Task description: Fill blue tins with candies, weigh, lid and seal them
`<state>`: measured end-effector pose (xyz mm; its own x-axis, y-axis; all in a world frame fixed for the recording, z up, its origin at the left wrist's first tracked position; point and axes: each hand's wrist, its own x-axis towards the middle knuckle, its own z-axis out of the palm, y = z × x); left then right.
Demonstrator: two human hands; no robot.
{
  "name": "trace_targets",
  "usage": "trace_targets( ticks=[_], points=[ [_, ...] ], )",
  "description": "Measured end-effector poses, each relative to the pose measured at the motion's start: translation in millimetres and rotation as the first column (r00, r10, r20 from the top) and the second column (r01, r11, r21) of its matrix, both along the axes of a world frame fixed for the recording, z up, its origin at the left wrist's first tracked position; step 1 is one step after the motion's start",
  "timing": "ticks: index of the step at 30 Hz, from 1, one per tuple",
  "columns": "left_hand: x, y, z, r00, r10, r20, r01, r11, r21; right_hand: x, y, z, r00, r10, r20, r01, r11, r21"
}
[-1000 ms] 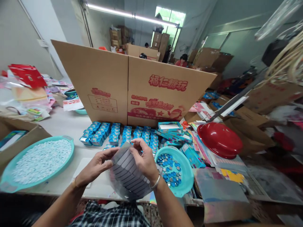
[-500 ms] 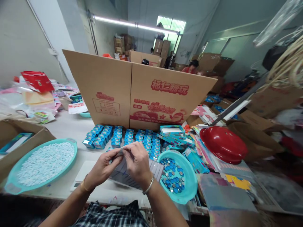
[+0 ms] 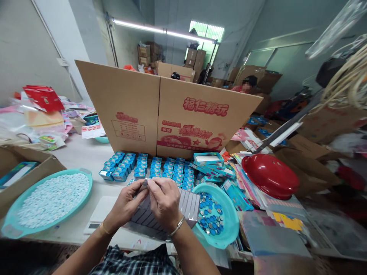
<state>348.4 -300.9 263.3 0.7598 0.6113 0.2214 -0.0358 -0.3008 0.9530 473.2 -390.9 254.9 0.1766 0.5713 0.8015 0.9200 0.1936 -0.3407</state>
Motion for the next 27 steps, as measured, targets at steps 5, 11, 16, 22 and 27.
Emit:
trace_targets(
  ticks=[5,11,16,22,27],
  points=[
    [1.3,1.8,-0.7,1.000,-0.014,0.017,0.015,0.999,-0.042,-2.8,1.0,-0.2,1.000,0.001,-0.011,-0.001,1.000,0.013],
    [0.0,6.5,-4.6,0.997,-0.067,0.034,0.071,0.989,-0.130,-3.5,7.4,7.5,0.998,-0.023,-0.066,0.019,0.998,-0.055],
    [-7.6,13.3,-11.0,0.995,-0.047,0.089,0.085,0.867,-0.492,-6.4,8.6,-0.6,0.997,0.033,0.069,-0.030,0.999,-0.035],
    [-34.3,16.8,-48.3,0.995,0.103,0.017,-0.078,0.841,-0.536,-26.6,0.9,-18.3,0.947,0.281,0.158,-0.276,0.960,-0.056],
    [-142.8,33.5,-115.4,0.662,0.724,-0.197,-0.733,0.567,-0.376,-28.7,11.5,-29.7,0.903,0.410,-0.127,-0.404,0.912,0.069]
  ],
)
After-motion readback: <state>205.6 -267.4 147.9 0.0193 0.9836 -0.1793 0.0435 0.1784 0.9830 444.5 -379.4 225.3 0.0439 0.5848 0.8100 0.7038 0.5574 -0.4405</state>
